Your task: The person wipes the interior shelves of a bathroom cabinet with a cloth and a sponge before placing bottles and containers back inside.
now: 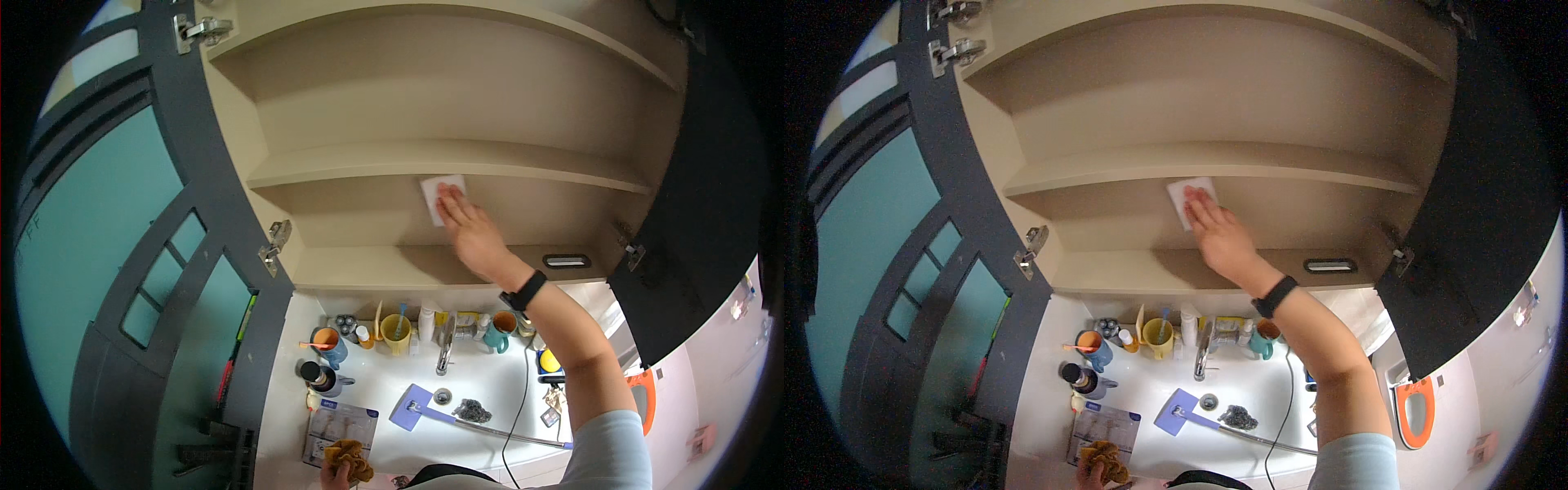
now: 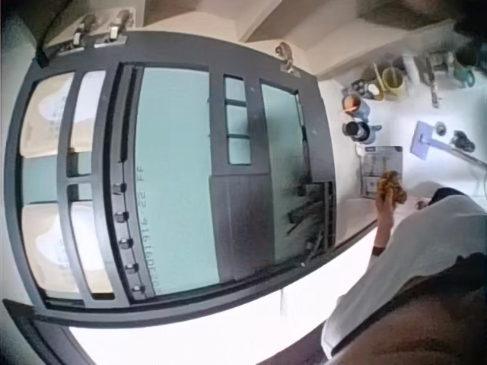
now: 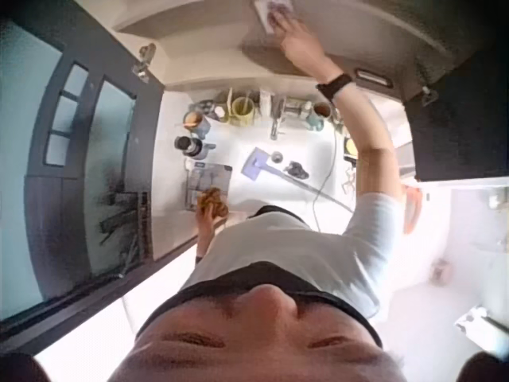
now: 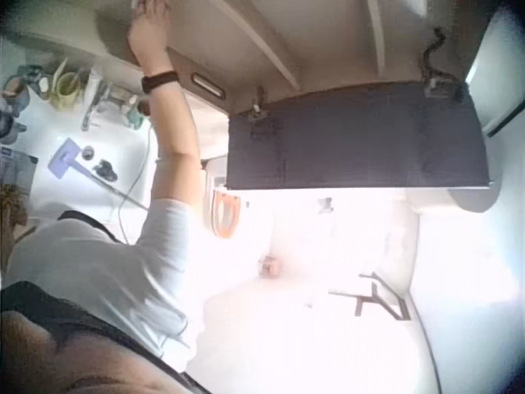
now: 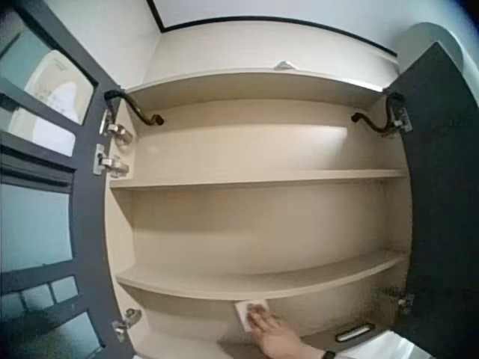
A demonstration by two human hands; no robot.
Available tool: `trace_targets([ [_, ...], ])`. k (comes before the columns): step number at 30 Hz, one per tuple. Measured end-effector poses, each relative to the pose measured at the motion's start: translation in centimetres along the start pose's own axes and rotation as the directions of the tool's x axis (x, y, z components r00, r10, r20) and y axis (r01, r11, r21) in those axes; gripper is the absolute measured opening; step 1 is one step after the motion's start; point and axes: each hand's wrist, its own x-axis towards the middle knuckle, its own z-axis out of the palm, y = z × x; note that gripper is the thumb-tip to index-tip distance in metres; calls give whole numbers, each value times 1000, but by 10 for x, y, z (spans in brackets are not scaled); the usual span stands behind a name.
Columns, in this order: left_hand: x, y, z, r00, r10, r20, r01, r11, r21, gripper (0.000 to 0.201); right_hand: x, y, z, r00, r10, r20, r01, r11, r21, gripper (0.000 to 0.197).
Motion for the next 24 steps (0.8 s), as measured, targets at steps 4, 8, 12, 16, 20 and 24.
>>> trace_targets([
  [4,-2,0,-11,992,14,-129,-3,996,89,28,52,-48,28,991,-126,51,128,991,-45,47],
  [8,1,-15,-32,976,137,-170,-134,991,28,28,96,-94,47,944,-328,19,325,925,-196,46],
  [12,-1,-19,-44,962,176,-207,-201,973,-110,28,126,-130,69,910,-410,58,413,888,-201,45],
  [16,-1,-41,-72,942,210,-262,-244,964,-104,27,136,-160,75,904,-391,172,426,853,-302,45],
  [20,-17,8,-38,964,174,-203,-190,980,-64,33,129,-144,78,910,-410,63,410,867,-282,44],
  [24,-16,7,-37,968,192,-159,-213,968,-131,29,107,-125,73,940,-336,53,338,940,-42,43],
])
